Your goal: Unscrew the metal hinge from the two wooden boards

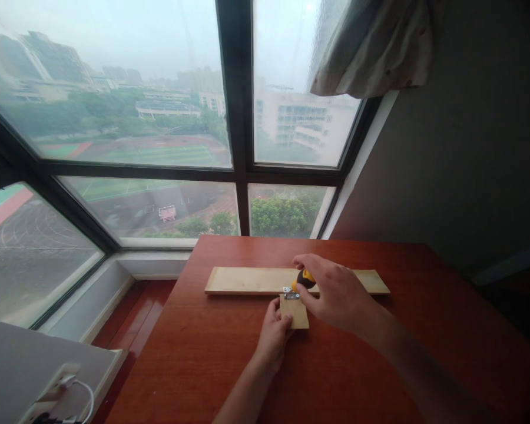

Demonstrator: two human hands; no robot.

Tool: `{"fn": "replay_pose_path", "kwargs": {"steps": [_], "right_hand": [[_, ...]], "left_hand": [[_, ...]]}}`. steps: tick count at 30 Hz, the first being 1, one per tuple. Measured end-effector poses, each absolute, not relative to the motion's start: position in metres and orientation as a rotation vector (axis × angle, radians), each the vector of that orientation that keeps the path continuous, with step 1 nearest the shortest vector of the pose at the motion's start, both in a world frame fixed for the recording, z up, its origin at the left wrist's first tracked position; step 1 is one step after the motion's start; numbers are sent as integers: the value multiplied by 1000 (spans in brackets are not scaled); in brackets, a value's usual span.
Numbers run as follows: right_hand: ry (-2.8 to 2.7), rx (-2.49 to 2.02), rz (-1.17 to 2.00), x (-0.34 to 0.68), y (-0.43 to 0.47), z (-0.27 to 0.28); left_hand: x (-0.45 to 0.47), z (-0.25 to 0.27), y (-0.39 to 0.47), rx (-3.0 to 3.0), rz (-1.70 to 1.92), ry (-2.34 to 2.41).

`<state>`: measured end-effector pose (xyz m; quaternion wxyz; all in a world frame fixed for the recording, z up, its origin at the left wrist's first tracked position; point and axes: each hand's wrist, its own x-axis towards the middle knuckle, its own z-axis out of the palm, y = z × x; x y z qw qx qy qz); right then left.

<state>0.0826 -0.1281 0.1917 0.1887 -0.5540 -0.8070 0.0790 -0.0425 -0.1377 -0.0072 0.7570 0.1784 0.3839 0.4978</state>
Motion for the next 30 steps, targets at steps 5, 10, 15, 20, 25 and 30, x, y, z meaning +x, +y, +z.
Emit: {"fn": "replay_pose_path", "kwargs": {"steps": [5,10,15,20,25,30], "right_hand": [[-2242,-1618,199,81,-125,189],[-2238,-1529,248,83,-122,189],[-2254,-1436,302,84,-123,189],[-2220,-1621,134,82,-122,183],[-2222,-1691,108,83,-120,182],[-2239,-1597,174,84,-125,186]], "left_hand": [[-43,-5,-138,398,1078,847],[-43,-4,-138,387,1077,853],[-42,-2,-139,385,1076,854],[-42,-2,-139,383,1074,862],[-42,-3,-138,380,1074,872],[-42,-3,-138,380,1076,867]]}}
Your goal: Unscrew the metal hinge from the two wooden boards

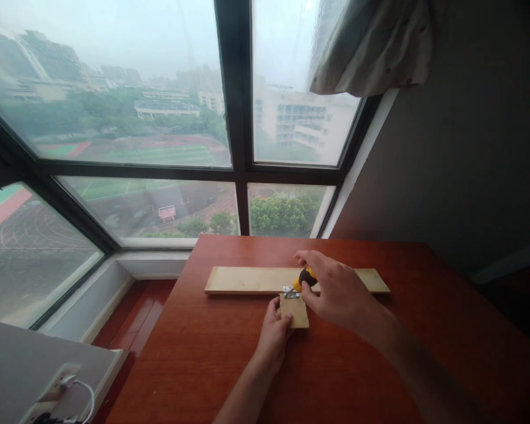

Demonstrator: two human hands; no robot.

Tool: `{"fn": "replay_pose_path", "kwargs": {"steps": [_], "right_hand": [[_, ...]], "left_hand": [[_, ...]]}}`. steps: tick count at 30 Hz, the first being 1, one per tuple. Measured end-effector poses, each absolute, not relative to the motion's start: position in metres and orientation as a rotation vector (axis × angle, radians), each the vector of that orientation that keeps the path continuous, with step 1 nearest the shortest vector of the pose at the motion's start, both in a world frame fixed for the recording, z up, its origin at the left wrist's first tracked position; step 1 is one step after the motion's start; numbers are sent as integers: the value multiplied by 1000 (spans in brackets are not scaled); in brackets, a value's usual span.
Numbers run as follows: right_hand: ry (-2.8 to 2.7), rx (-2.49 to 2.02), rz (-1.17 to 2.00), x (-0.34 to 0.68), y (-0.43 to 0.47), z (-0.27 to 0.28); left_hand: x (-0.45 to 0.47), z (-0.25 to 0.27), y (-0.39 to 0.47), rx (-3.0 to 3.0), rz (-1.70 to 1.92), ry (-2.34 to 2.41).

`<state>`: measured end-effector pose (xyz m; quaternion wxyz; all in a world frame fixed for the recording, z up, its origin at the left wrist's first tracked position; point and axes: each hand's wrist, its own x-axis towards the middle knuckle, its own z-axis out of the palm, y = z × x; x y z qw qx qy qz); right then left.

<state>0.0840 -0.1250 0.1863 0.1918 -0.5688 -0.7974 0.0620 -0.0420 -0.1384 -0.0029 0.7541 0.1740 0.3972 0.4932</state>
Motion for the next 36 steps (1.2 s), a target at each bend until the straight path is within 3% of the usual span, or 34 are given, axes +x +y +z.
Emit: {"fn": "replay_pose_path", "kwargs": {"steps": [14,22,26,31,36], "right_hand": [[-2195,-1553,204,84,-122,184],[-2144,-1296,401,84,-123,183],[-2151,-1339,299,76,-126,180],[-2160,-1703,49,67,-124,182],[-2175,-1652,117,67,-123,185]], "left_hand": [[-42,0,-139,399,1072,872],[-43,-6,-136,413,1078,882],[-45,-4,-136,431,1068,896],[-47,-2,-137,421,1071,908],[-47,-7,-135,428,1073,870]]}}
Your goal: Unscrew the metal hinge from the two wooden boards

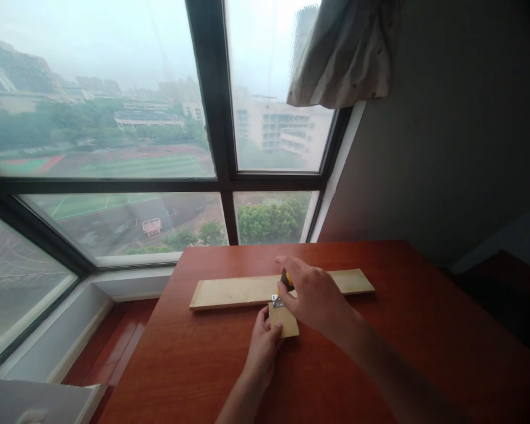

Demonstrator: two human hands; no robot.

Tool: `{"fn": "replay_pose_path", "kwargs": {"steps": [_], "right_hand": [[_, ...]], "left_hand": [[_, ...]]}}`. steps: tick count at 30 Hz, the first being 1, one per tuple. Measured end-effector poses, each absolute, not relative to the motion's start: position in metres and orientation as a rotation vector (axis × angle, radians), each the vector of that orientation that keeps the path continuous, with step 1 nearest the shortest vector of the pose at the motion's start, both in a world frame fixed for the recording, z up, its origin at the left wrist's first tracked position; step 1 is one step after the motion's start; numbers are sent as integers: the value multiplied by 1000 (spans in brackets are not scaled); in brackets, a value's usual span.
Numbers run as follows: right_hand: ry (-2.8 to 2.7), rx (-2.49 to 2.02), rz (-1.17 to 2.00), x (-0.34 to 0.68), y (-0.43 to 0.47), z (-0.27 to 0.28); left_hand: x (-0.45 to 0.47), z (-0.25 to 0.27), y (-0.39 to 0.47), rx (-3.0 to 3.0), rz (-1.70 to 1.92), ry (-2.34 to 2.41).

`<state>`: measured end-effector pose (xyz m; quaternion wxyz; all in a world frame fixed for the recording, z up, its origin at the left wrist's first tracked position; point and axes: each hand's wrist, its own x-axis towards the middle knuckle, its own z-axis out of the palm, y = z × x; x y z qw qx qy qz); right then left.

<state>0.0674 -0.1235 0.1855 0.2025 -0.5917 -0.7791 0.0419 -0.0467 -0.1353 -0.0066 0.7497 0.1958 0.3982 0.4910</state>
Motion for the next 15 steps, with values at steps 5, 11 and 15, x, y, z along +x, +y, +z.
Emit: {"fn": "replay_pose_path", "kwargs": {"steps": [5,11,15], "right_hand": [[-2167,-1604,135,69,-126,187],[-2148,-1714,141,69,-122,184],[-2181,-1572,197,73,-121,185]], "left_hand": [[-47,-12,-134,430,1075,852],[-46,-10,-135,414,1087,851],[-46,-6,-137,430,1097,851]]}}
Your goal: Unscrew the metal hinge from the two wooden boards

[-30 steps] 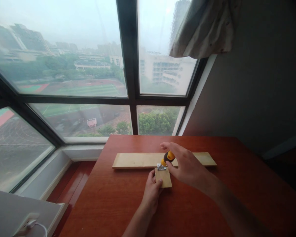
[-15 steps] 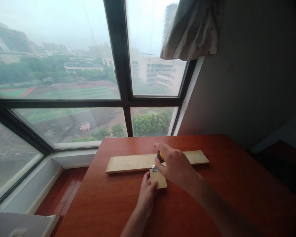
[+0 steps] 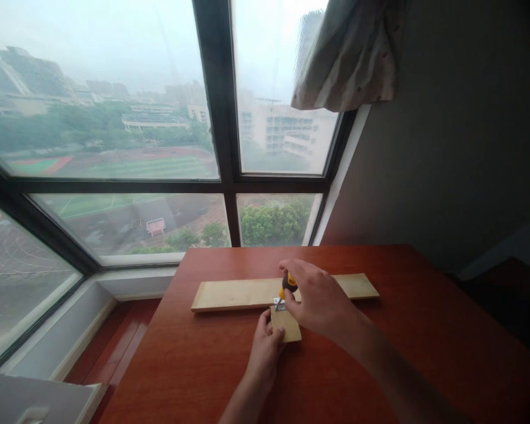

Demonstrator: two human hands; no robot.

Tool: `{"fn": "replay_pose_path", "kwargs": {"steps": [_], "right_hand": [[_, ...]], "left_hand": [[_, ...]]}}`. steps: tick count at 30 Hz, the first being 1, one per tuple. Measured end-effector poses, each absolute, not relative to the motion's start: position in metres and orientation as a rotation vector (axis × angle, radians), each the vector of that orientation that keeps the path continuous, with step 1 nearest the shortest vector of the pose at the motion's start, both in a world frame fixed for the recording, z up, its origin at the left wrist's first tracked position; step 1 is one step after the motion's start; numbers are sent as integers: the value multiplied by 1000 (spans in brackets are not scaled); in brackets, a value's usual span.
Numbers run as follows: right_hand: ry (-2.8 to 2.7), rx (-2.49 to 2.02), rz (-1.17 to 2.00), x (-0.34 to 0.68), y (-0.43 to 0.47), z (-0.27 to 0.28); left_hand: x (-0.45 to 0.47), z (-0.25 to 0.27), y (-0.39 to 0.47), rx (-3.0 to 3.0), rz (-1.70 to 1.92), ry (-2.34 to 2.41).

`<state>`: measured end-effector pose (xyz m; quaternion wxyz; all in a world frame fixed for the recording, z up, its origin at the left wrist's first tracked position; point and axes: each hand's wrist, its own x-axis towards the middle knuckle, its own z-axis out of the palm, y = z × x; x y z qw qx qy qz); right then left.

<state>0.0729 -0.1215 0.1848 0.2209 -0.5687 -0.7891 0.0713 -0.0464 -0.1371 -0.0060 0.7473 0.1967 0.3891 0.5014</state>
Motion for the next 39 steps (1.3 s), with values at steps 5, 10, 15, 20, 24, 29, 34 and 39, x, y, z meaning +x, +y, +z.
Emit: {"fn": "replay_pose_path", "kwargs": {"steps": [5,10,15,20,24,29,34,39], "right_hand": [[-2187,-1659,178,73,-119,186],[-2160,-1690,145,71,-117,185],[-2181,-1597,157,73,-122,186],[-2171,-1720,120,72,-120,187],[-2176,-1664,155,72,-120,187],[-2231,-1562,179,75,-124,188],[-2173,-1751,134,72,-118,187],[-2196,-1643,219,74,-118,187]], "left_hand": [[-47,-3,-139,431,1101,827],[-47,-5,-137,413,1088,839],[-47,-7,-137,418,1091,830],[-46,-12,-135,406,1076,869],[-45,-15,-134,409,1079,868],[-43,-14,-135,418,1087,849],[-43,-10,-137,421,1085,830],[-43,-8,-137,411,1087,843]]}}
